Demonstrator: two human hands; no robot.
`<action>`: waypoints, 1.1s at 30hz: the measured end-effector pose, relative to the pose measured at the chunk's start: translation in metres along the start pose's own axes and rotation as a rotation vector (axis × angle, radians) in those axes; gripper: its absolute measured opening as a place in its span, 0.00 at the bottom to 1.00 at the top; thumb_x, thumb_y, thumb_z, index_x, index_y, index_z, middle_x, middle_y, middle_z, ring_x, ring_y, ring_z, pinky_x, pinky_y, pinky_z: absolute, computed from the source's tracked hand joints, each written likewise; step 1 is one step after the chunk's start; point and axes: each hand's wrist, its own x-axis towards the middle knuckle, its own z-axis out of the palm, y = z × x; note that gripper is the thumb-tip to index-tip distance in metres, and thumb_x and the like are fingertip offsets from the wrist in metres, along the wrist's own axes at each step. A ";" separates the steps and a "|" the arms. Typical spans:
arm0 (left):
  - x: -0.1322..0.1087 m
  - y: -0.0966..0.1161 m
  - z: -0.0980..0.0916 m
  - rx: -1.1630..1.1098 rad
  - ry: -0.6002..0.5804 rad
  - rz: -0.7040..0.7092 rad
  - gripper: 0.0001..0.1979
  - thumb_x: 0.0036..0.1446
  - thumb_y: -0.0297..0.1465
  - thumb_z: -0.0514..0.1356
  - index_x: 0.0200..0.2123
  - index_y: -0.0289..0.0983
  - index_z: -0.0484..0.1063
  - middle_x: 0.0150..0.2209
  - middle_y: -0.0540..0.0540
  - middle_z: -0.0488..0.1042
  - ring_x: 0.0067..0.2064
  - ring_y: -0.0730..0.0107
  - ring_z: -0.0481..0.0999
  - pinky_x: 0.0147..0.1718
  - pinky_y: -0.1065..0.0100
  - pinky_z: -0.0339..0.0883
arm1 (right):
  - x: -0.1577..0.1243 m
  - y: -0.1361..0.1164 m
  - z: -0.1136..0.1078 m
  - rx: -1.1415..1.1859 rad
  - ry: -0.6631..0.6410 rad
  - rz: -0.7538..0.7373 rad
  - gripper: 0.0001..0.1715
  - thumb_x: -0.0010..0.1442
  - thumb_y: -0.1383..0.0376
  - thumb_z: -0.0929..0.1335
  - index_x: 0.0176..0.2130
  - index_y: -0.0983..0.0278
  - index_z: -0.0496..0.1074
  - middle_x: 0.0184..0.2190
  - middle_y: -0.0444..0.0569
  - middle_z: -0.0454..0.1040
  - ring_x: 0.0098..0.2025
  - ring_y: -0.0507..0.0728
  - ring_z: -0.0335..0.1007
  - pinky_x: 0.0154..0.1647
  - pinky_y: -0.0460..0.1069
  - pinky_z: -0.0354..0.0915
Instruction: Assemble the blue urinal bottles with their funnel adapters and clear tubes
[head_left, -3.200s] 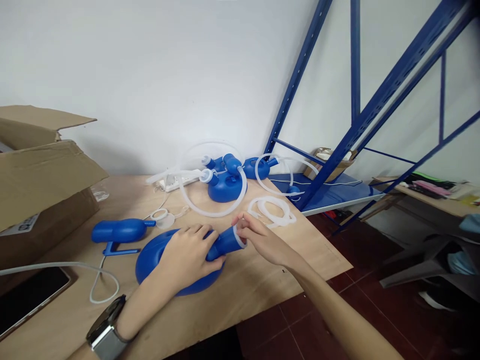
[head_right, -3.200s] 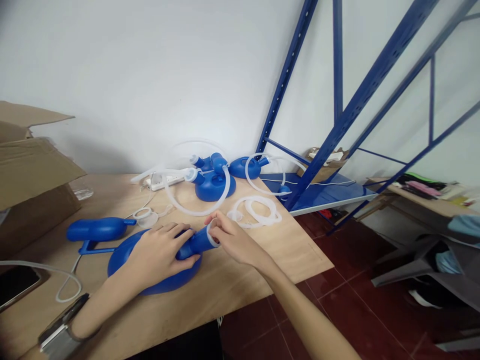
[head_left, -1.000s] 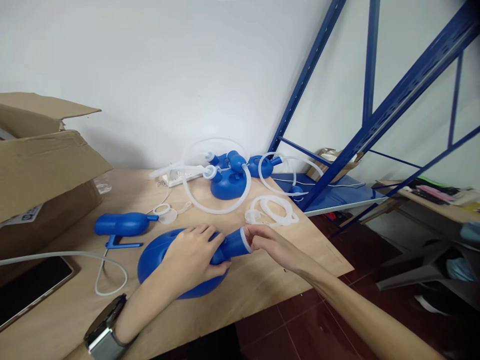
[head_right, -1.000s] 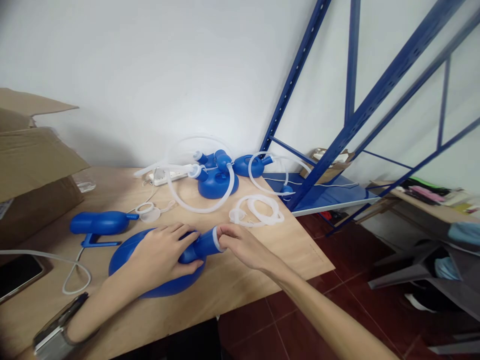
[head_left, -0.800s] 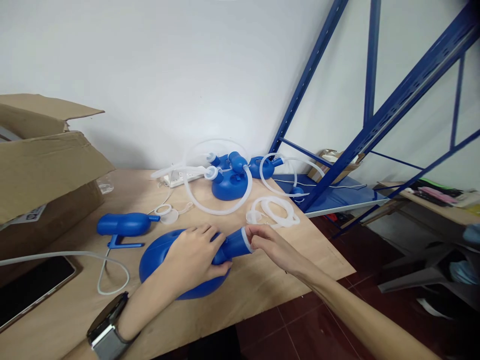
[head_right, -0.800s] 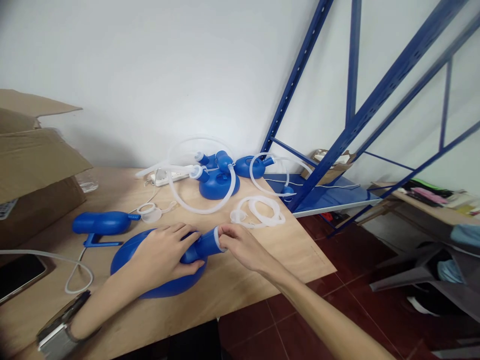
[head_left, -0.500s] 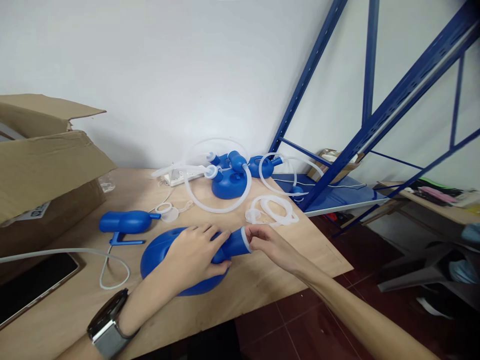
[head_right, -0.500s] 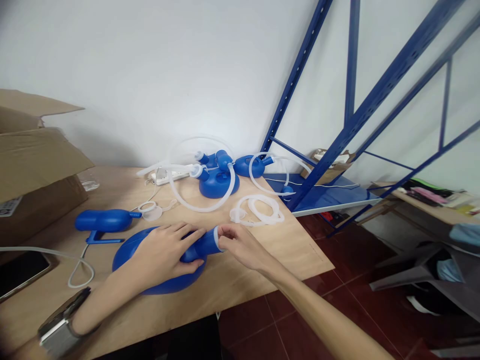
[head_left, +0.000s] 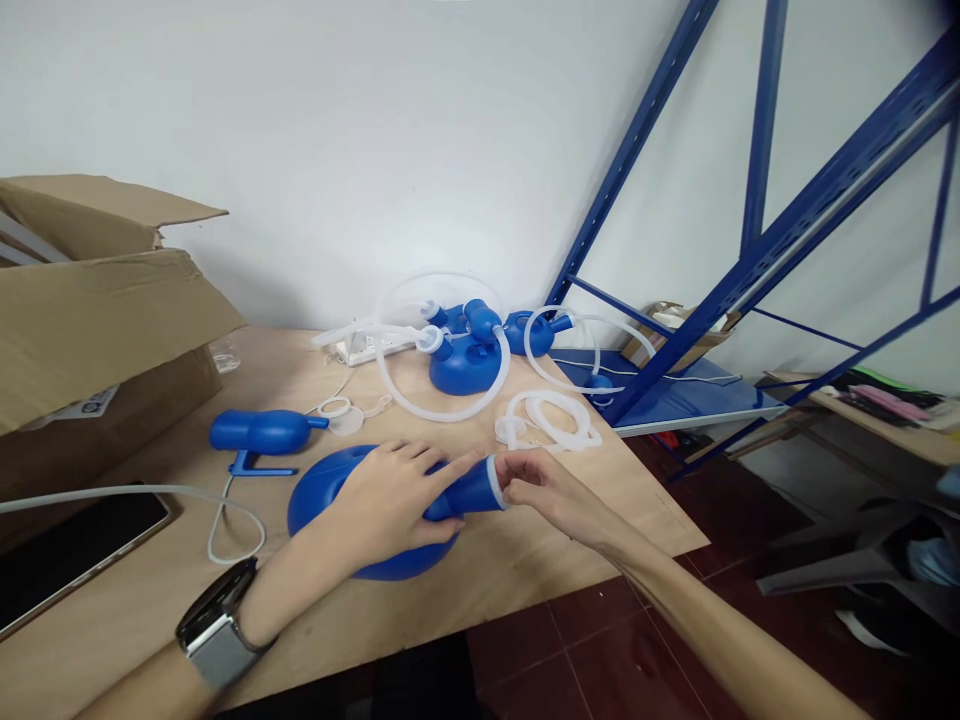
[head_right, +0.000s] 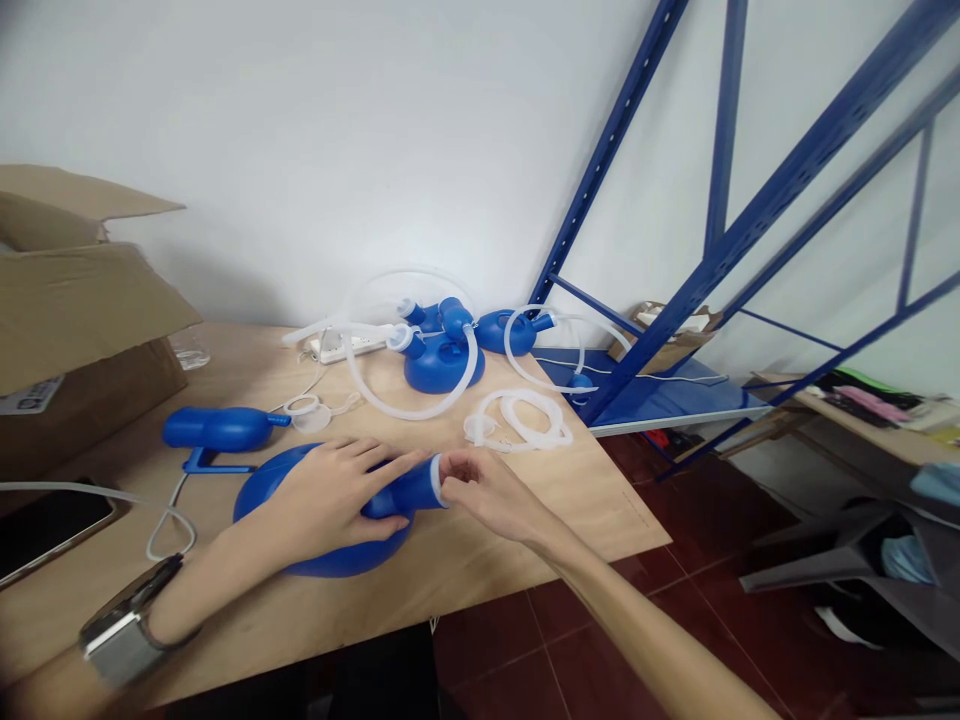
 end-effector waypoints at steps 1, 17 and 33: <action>0.000 0.000 -0.001 -0.023 -0.002 0.017 0.34 0.64 0.44 0.66 0.70 0.43 0.67 0.59 0.38 0.80 0.59 0.45 0.80 0.61 0.43 0.68 | -0.002 -0.002 0.000 0.004 -0.022 -0.006 0.05 0.47 0.64 0.65 0.26 0.63 0.68 0.27 0.42 0.66 0.33 0.53 0.61 0.38 0.51 0.56; 0.020 0.023 -0.027 -0.375 -0.202 -0.062 0.25 0.68 0.47 0.60 0.63 0.44 0.70 0.60 0.40 0.79 0.59 0.41 0.79 0.54 0.46 0.72 | -0.016 -0.007 -0.006 0.023 -0.132 0.016 0.06 0.52 0.67 0.67 0.30 0.63 0.75 0.29 0.42 0.73 0.34 0.53 0.67 0.41 0.50 0.62; 0.017 0.016 -0.012 -0.332 -0.088 0.064 0.23 0.73 0.46 0.52 0.62 0.43 0.72 0.60 0.43 0.80 0.59 0.49 0.79 0.57 0.52 0.70 | -0.023 -0.007 0.004 -0.059 0.028 0.044 0.22 0.71 0.51 0.64 0.29 0.60 0.70 0.30 0.45 0.70 0.37 0.56 0.66 0.43 0.52 0.63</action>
